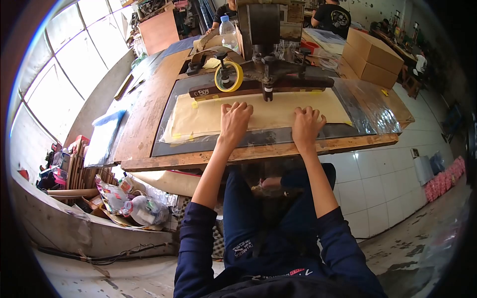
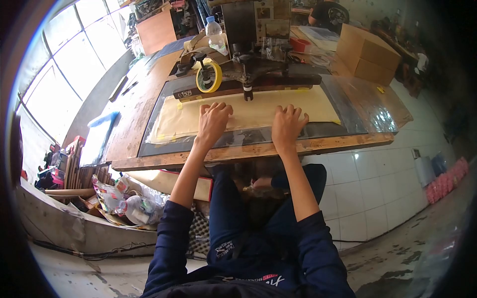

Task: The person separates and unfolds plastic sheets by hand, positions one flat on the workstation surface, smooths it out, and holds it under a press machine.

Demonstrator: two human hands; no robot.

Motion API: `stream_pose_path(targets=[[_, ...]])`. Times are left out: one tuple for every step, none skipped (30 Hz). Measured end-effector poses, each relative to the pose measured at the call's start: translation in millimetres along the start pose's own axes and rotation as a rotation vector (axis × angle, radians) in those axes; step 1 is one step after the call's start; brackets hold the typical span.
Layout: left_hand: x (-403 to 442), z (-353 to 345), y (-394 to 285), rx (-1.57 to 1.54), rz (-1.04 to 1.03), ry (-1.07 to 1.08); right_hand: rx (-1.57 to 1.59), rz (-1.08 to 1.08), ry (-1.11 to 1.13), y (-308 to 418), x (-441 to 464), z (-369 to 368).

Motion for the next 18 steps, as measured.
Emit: stream_pose_path(targets=[[-4.3, 1.8, 2.1, 0.012, -0.015, -0.001, -0.003, -0.013, -0.019, -0.7, -0.4, 2.0], [-8.9, 4.0, 3.0, 0.022, -0.031, 0.0, -0.004, -0.015, -0.015, -0.8, -1.2, 2.0], [-13.0, 5.8, 4.7, 0.011, -0.029, 0.003, -0.016, -0.02, -0.015, -1.1, -1.2, 2.2], [-15.4, 7.1, 6.6, 0.009, -0.03, 0.007, -0.029, -0.023, -0.014, -1.8, -0.8, 2.4], [-18.6, 8.4, 9.2, 0.034, -0.022, 0.01, -0.029, -0.026, -0.008, -2.2, -0.4, 2.7], [-22.0, 9.1, 10.9, 0.06, -0.014, 0.016, -0.042, -0.016, -0.014, -0.8, 0.3, 4.1], [-24.0, 6.0, 15.3, 0.07, 0.03, 0.061, -0.052, -0.006, -0.018, 1.1, -0.3, 5.1], [-24.5, 6.2, 11.7, 0.069, 0.032, 0.073, -0.05, -0.009, -0.006, 1.5, -1.8, 4.7], [-20.7, 3.8, 8.2, 0.081, 0.089, 0.124, -0.054, 0.025, 0.002, 4.3, -0.7, 4.3], [-16.4, -0.4, 5.4, 0.093, 0.145, 0.17, -0.058, 0.06, 0.006, 6.8, 1.1, 3.5], [-13.6, -2.8, -5.2, 0.018, 0.061, 0.058, -0.057, 0.061, 0.007, 6.2, 1.5, 1.8], [-7.7, -2.5, -17.1, 0.017, 0.064, 0.058, 0.014, 0.127, 0.003, 10.4, 0.9, 0.5], [-0.6, -7.4, -34.7, -0.013, 0.025, 0.115, 0.084, 0.195, -0.002, 14.4, 0.0, 0.1], [5.5, -12.1, -49.4, -0.044, -0.014, 0.17, 0.081, 0.202, -0.003, 14.4, -0.6, 0.2], [11.1, -17.1, -55.4, -0.048, -0.009, 0.163, 0.13, 0.23, 0.016, 16.6, -1.6, -0.1], [15.7, -27.5, -61.8, -0.087, -0.017, 0.22, 0.178, 0.258, 0.036, 18.6, -1.6, -0.7], [18.3, -37.1, -67.1, -0.128, -0.029, 0.277, 0.172, 0.263, 0.033, 18.8, -0.3, -1.0], [17.6, -41.3, -69.1, -0.135, -0.031, 0.272, 0.176, 0.301, 0.02, 21.1, -0.7, -0.4]])
Point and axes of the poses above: each hand's wrist, its own x-axis towards the middle knuckle, its own z-axis out of the back of the hand, y = z × x, the point moved 8 cm from there along x, towards the middle knuckle, and after that the axes turned 1 degree about y, right-handed, at the moved point
